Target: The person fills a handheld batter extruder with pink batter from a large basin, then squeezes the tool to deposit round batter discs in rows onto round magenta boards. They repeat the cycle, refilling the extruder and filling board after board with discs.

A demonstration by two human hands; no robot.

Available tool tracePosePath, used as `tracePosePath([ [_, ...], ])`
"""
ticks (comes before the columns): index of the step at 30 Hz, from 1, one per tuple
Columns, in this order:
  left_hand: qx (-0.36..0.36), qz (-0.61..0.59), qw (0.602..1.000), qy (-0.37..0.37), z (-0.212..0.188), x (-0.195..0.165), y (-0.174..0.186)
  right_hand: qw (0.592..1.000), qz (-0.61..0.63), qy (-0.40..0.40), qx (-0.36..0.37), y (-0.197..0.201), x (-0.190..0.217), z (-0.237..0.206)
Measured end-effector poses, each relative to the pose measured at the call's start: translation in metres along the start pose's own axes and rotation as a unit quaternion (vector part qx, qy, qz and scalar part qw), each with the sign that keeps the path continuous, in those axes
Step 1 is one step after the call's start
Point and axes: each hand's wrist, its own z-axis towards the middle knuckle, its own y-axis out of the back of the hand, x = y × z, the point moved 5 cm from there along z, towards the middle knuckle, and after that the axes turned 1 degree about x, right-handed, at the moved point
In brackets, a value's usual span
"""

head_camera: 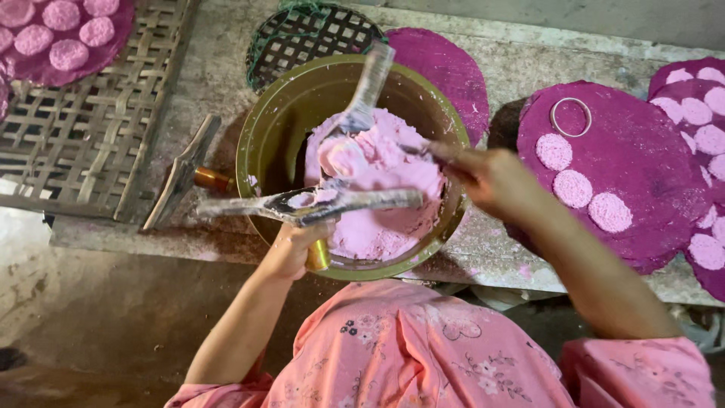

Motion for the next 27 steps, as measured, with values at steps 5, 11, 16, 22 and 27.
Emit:
tracePosePath([
  [5,-0.029,-0.041,0.998,-0.033,0.025,0.002,-0.022,0.976,0.023,-0.217,-0.001,-0.062,-0.014,-0.027],
  [11,-0.071,-0.038,0.996,-0.045,0.055,0.007,-0.051,0.959,0.146,-0.221,-0.103,-0.11,0.0,-0.044],
  [16,-0.053,-0.007,0.998,-0.024,0.065,0.006,-0.06,0.944,0.131,-0.26,-0.152,-0.111,0.003,-0.043],
  [22,-0.042,0.094,0.994,-0.039,0.061,0.003,-0.058,0.962,0.098,-0.19,-0.172,-0.117,-0.004,-0.037],
  [27,-0.138,0.263,0.954,0.035,0.059,-0.04,-0.024,0.939,0.118,-0.323,0.027,-0.112,-0.016,-0.052],
])
